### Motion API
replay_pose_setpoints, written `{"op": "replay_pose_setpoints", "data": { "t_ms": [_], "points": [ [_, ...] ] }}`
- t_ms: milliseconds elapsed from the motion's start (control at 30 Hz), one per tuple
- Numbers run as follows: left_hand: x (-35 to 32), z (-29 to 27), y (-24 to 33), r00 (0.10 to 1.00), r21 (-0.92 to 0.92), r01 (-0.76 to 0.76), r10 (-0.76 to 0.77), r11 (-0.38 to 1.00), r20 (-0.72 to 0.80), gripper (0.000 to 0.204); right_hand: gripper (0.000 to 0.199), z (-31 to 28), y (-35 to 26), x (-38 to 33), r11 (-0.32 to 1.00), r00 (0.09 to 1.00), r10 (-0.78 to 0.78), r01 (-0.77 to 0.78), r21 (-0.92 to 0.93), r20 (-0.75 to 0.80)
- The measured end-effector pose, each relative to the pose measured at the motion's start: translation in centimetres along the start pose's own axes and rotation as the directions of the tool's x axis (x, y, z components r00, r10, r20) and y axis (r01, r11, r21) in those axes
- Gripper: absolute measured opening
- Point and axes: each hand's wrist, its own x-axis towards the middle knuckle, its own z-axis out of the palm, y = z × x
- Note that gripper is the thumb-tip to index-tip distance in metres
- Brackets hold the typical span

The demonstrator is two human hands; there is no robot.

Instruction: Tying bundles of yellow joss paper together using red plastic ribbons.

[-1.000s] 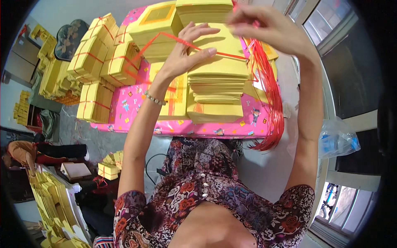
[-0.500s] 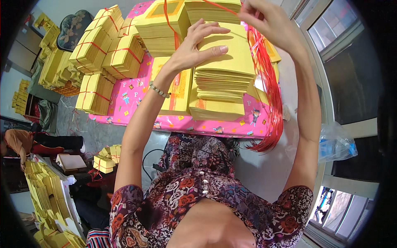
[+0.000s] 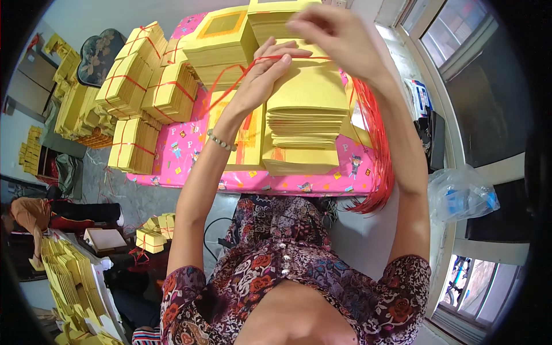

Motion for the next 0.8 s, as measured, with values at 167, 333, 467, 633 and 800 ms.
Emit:
{"op": "replay_pose_setpoints", "data": {
  "t_ms": [167,333,467,633,800],
  "points": [
    [-0.3,0.1,0.8,0.989,0.270,-0.144,0.146,0.952,0.014,0.041,0.034,-4.3,3.0,-8.5,0.873,0.835,0.481,-0.429,0.233,-0.267],
    [-0.2,0.0,0.8,0.988,0.291,-0.151,0.149,0.945,0.028,0.041,0.042,-1.7,6.3,-11.9,0.456,0.641,0.765,-0.616,0.643,0.071],
    [-0.2,0.1,0.6,0.989,0.276,-0.145,0.148,0.950,0.010,0.042,0.035,-1.0,9.1,-10.7,0.053,0.654,0.707,-0.429,0.902,0.270],
    [0.1,0.0,0.2,0.985,0.196,-0.167,0.174,0.966,-0.019,0.039,0.016,-0.7,8.4,-10.8,-0.048,0.699,0.702,-0.146,0.988,0.138],
    [-0.5,0.6,-0.3,0.974,0.029,-0.190,0.192,0.981,-0.119,0.036,0.020,0.7,6.5,-13.7,0.206,0.582,0.813,-0.294,0.933,0.003]
  ]
}}
